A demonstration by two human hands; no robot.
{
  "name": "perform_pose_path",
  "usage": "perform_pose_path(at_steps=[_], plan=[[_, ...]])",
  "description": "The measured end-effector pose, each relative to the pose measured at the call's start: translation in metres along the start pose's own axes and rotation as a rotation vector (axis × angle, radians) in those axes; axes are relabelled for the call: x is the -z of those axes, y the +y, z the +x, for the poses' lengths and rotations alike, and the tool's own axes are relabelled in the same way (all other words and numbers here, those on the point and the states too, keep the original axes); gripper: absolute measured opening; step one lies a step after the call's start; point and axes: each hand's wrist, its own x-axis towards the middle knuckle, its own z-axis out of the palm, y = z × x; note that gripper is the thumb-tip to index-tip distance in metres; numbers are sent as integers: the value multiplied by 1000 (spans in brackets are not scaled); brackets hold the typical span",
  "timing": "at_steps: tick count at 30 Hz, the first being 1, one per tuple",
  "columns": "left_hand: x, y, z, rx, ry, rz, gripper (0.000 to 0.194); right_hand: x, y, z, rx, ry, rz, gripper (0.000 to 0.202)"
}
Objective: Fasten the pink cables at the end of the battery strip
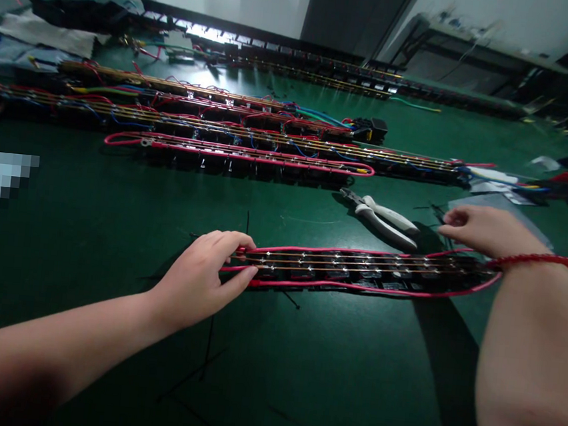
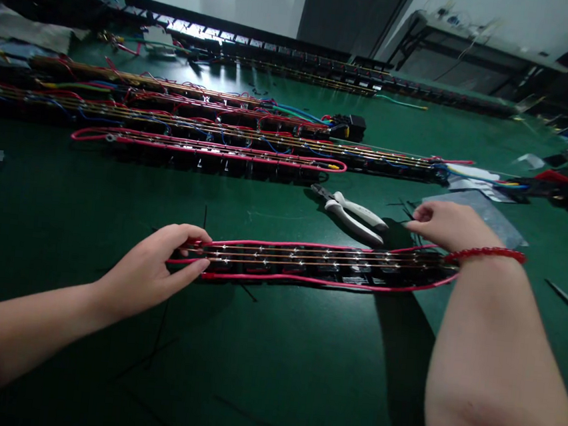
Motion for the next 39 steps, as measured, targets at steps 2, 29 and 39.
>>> perform_pose_path(at_steps=[2,29,39], plan=[[0,0,0,6,-6,-18,22,17,-9,-17,-16,119,5,29],[1,0,0,-10,14,-3,20,-25,-202,-184,927,-21,-84,16],[2,2,0,-8,12,-28,18,-40,-214,-184,1126,136,33,9]])
